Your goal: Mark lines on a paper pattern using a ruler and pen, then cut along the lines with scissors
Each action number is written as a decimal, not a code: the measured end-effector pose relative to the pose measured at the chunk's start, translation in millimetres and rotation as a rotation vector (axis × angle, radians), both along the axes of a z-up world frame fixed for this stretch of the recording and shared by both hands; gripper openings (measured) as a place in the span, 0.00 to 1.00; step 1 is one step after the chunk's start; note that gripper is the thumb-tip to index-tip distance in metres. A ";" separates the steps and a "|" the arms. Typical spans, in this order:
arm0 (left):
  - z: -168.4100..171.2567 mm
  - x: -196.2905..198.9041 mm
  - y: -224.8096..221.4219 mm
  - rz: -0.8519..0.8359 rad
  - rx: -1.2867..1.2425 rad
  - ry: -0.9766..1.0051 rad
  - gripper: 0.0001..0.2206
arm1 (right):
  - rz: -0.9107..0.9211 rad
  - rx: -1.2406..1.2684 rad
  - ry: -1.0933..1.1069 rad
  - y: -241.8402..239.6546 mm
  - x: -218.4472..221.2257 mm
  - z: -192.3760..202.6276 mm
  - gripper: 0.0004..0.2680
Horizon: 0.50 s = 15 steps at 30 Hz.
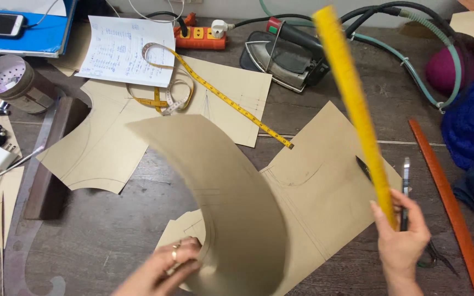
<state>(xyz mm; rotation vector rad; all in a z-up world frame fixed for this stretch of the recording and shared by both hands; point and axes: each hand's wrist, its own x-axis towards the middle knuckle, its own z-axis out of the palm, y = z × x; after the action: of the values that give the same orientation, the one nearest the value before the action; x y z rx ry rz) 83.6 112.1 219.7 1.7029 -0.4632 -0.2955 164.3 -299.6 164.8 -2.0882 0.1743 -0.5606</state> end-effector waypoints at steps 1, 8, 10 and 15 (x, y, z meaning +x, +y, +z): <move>8.7 3.4 9.3 0.002 0.001 -0.001 0.03 | 0.002 0.001 -0.001 -3.5 1.2 1.2 0.16; 24.6 14.3 73.3 0.144 0.202 0.298 0.11 | -0.010 -0.013 -0.136 -25.0 6.9 5.6 0.16; 22.7 9.6 90.6 0.247 0.294 0.394 0.12 | -0.006 -0.061 -0.142 -27.8 7.1 11.4 0.16; 94.6 28.5 72.2 -0.337 0.075 0.163 0.14 | 0.043 -0.169 -0.122 -23.9 10.7 20.0 0.16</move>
<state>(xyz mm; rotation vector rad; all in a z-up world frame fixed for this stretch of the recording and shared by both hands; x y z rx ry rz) 112.1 184.3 314.3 1.6539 -0.6243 -0.6982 175.0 -323.5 184.9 -2.2072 0.0120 -0.6946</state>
